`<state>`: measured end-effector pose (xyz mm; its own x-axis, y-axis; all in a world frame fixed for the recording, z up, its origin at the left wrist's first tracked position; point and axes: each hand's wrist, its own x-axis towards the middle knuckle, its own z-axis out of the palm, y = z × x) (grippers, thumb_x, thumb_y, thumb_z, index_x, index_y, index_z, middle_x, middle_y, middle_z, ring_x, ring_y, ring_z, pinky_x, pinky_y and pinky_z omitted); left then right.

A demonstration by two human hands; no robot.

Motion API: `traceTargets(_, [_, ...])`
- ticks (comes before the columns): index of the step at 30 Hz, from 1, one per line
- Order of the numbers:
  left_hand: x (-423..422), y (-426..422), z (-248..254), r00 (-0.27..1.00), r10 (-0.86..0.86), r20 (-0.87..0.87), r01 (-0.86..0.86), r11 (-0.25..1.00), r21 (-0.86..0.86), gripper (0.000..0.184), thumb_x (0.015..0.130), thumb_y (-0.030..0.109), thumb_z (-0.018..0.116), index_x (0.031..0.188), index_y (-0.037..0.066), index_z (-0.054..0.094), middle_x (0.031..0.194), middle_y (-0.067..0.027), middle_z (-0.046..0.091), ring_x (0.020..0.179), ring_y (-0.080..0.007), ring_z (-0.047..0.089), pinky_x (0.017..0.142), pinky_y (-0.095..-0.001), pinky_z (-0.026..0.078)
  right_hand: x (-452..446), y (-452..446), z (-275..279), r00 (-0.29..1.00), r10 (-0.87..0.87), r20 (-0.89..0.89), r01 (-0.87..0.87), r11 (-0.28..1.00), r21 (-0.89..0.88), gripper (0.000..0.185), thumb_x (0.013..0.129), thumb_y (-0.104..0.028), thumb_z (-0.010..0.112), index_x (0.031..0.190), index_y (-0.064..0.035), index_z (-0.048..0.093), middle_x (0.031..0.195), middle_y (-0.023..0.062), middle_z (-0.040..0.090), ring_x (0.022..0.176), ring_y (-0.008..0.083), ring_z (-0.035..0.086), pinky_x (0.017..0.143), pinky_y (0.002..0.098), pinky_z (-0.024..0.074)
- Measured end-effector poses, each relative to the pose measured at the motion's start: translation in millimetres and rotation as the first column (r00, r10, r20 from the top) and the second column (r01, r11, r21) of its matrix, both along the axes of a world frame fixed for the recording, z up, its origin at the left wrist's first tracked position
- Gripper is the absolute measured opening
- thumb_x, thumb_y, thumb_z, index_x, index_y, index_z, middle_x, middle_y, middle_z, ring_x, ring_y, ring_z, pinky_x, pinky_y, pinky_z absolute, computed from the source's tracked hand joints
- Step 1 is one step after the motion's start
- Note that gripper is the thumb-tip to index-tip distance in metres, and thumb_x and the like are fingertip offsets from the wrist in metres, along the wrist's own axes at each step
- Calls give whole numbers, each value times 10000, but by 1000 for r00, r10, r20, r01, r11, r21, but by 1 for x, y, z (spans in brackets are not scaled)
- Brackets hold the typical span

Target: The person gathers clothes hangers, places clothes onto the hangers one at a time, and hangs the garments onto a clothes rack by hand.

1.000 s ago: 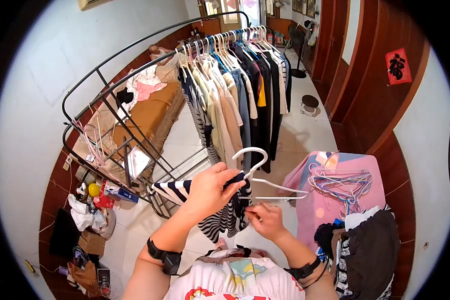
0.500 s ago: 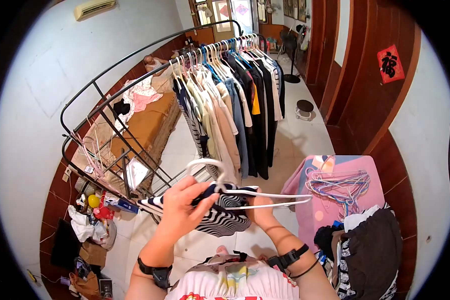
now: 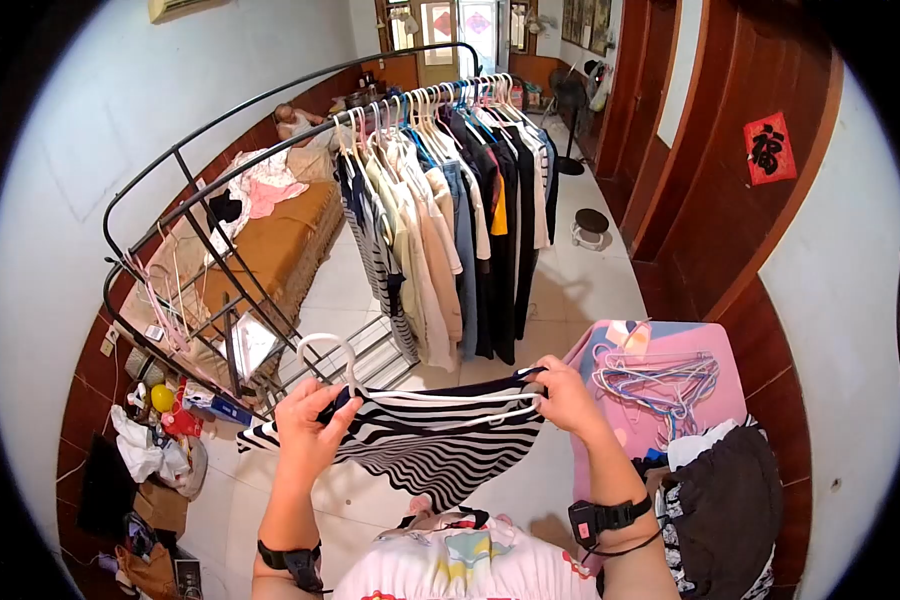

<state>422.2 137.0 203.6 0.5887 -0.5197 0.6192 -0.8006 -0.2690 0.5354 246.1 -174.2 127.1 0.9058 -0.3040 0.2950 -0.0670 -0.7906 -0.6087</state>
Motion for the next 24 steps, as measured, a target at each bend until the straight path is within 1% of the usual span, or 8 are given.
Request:
traceTargets(2, [-1,1,-2,998,63,-24,-63,998,-7,196,736,103,774,898,18,704,603,-45,425,533,-159,431,488,-290,329,0,4,7,991,20,-130,-41,987,-155,360,676,18,618,1033,-14,642,1044,141,557,882,341,614,776,398,504])
traceTargets(7, [2,9,-10,994,102,-29,-102,995,-21,192,734,93,774,896,14,709,603,-48,413,529,-165,419,490,-288,325,5,14,23,956,47,-291,-115,969,-218,421,663,40,607,1080,-15,607,1061,149,540,874,379,604,742,437,498])
traceTargets(9, [0,11,-8,992,114,-48,-115,993,-32,177,755,51,738,897,-36,679,626,-43,405,573,-148,409,523,-280,318,6,14,23,958,82,-273,-143,967,-211,428,663,41,605,1087,-15,607,1060,152,540,874,379,603,746,435,497])
traceTargets(11, [3,15,-12,992,120,-44,-123,991,-52,166,758,53,737,893,-28,683,628,-39,422,576,-142,420,523,-278,320,7,15,26,956,99,-277,-155,970,-189,445,661,40,606,1103,-17,607,1064,151,543,890,375,602,759,429,496])
traceTargets(15, [13,26,-17,983,-1,-186,-25,991,-134,124,754,38,722,834,-36,663,626,-19,435,576,-128,413,526,-265,310,8,12,25,965,178,-192,-193,979,-63,486,658,34,611,1141,-21,612,1066,151,559,933,361,595,801,399,493])
traceTargets(17, [17,31,-16,963,-63,-262,26,989,-144,147,763,45,730,895,-12,704,612,-4,439,571,-103,411,514,-252,305,8,12,30,965,204,-165,-208,978,-5,487,657,32,610,1141,-20,615,1065,155,564,940,357,592,812,388,490])
traceTargets(19, [22,34,-20,966,-76,-247,31,983,-180,145,763,48,732,894,-10,705,614,3,447,574,-104,415,517,-252,308,8,12,32,964,228,-136,-222,974,54,487,657,29,609,1141,-19,618,1063,159,569,947,353,590,823,377,487])
traceTargets(24, [21,33,-24,988,-10,-152,-6,995,-102,150,755,67,751,889,12,711,605,-18,428,561,-121,420,510,-260,316,10,15,41,981,189,-36,-189,982,-13,431,674,14,589,1105,10,612,1074,173,567,942,354,589,830,370,486])
